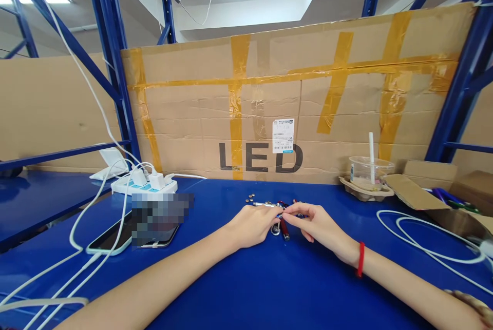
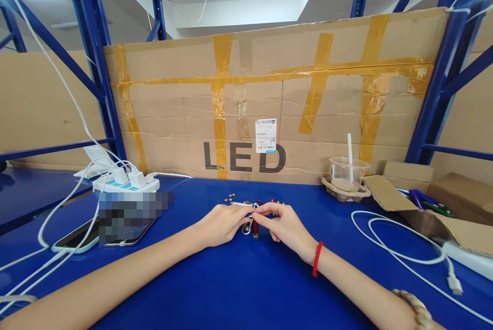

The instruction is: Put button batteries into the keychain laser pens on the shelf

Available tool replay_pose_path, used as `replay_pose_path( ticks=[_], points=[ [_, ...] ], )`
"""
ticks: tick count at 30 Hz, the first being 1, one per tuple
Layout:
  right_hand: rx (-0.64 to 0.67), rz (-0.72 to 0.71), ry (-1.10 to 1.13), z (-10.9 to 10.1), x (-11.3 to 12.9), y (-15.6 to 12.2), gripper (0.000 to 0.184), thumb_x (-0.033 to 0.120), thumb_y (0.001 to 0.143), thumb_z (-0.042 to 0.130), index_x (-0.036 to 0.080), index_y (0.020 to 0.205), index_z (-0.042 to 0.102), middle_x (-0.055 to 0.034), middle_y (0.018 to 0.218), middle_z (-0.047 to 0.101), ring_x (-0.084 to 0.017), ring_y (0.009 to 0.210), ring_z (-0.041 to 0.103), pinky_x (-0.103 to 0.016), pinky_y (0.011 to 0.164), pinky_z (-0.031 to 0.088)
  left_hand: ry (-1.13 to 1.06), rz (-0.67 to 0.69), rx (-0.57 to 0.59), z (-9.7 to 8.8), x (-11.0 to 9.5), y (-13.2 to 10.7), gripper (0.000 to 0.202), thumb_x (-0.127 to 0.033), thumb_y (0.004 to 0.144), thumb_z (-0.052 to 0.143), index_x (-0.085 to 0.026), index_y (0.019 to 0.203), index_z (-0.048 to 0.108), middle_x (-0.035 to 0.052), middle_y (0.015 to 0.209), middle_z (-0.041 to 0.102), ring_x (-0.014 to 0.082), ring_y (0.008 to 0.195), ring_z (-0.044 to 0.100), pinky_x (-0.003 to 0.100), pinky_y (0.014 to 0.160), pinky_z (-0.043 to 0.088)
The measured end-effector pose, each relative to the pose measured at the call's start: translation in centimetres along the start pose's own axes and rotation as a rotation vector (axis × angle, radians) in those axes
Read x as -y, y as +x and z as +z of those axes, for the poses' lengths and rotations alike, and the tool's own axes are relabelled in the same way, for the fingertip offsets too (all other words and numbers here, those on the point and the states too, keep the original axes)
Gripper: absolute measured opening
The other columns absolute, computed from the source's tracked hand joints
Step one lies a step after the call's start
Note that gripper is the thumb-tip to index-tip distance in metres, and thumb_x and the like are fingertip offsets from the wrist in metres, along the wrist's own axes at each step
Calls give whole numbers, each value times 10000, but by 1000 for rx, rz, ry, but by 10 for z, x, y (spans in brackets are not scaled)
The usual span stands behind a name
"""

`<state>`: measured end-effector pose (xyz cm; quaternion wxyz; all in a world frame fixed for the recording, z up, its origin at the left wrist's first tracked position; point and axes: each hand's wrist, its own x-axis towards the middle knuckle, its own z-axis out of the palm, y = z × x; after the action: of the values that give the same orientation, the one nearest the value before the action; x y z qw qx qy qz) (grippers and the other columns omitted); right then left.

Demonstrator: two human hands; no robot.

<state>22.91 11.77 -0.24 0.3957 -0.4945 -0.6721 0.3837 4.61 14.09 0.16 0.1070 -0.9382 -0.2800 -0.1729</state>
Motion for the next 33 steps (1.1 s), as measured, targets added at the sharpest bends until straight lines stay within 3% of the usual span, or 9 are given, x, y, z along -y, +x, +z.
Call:
replay_pose_path(
  ticks=[3,10,18,24,33],
  points=[
    [-4,-13,-6,0,1,0,429,515,653,588,130,845,581,6,554,519,-32,341,346,-191,364,243,10,1,-7,-1,0,-1,248,-250,895,290,-176,1091,423,50,1010,588,163,923,564,266,744,456],
    [-1,12,-28,1,4,-1,468,533,637,585,121,858,585,36,394,419,-65,344,361,-196,366,267,36,-1,7,-3,-1,-1,232,-238,889,289,-162,1055,430,63,989,590,166,915,563,258,729,450],
    [21,-18,-15,0,1,0,457,494,642,596,117,901,595,-18,581,541,-48,371,383,-193,364,288,-4,0,-6,-7,-3,-1,212,-225,881,305,-179,1048,428,34,987,592,160,892,566,254,710,449],
    [10,-31,1,0,0,1,450,513,631,594,120,848,617,8,467,484,-60,361,378,-194,365,293,17,0,5,-5,-2,-1,237,-230,887,289,-161,1062,434,55,994,592,172,908,565,269,727,452],
    [0,-2,3,1,3,-1,483,537,590,601,123,837,618,4,475,496,-60,347,377,-192,349,284,-23,19,4,-6,-2,-2,242,-230,893,285,-188,1089,421,38,994,593,145,908,568,230,724,440]
  ],
)
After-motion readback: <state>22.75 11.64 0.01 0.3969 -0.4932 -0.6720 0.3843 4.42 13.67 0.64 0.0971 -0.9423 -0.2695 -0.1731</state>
